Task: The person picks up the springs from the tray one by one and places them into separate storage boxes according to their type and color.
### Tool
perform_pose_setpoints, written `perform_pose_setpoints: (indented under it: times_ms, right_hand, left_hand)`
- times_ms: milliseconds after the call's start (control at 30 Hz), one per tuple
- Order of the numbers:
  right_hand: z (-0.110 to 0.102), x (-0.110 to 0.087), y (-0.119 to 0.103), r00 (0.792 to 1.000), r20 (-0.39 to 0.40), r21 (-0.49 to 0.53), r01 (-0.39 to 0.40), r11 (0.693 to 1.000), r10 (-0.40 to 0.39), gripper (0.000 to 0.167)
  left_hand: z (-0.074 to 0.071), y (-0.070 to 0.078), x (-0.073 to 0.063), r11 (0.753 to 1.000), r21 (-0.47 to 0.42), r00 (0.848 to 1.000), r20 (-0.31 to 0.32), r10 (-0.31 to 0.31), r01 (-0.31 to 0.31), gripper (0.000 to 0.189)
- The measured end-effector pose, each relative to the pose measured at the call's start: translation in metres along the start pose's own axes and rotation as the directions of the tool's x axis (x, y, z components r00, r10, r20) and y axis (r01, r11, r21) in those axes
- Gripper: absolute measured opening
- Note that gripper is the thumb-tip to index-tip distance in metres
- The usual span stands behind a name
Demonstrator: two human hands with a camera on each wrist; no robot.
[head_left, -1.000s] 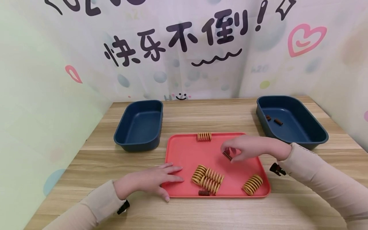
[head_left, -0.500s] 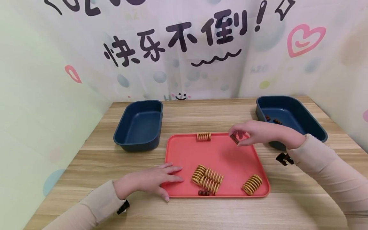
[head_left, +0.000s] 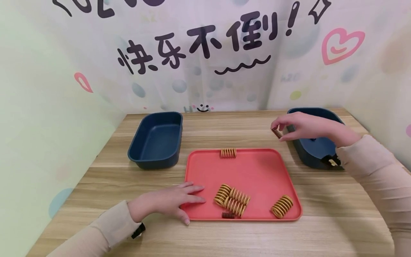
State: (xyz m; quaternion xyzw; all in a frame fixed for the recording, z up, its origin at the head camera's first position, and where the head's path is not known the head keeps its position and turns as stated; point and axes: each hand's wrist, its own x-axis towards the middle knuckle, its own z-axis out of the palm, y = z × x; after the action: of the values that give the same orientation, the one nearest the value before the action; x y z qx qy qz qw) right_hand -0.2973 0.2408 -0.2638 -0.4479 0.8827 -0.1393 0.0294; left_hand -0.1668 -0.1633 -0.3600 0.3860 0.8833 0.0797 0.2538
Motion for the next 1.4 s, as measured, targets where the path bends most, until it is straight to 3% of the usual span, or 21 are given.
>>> perform_pose_setpoints:
  times_ms: [267,633,1067,1400]
  right_hand:
    - [-0.017,-0.004,0.023,0.991,-0.016,0.041,-0.134,0.99,0.135,0.039]
    - [-0.028,-0.013,0.062,0.954,-0.031,0.109,-0.294,0.949,0.299,0.042]
    - [-0.028,-0.027,0.104,0.874,-0.045,0.245,-0.459,0.854,0.483,0.049]
    - [-0.012,-0.039,0.131,0.812,-0.14,0.403,-0.475,0.782,0.566,0.054]
  left_hand:
    - [-0.001,0.0,0.001,1.0,0.003,1.0,0.011,-0.008,0.008,0.066]
    - [-0.001,0.0,-0.001,1.0,0.015,1.0,0.009,-0.001,0.001,0.066]
    - [0.001,0.0,-0.001,1.0,0.023,1.0,0.0,-0.004,0.004,0.066]
    - [0.0,0.001,0.0,1.0,0.014,1.0,-0.001,0.014,-0.014,0.066]
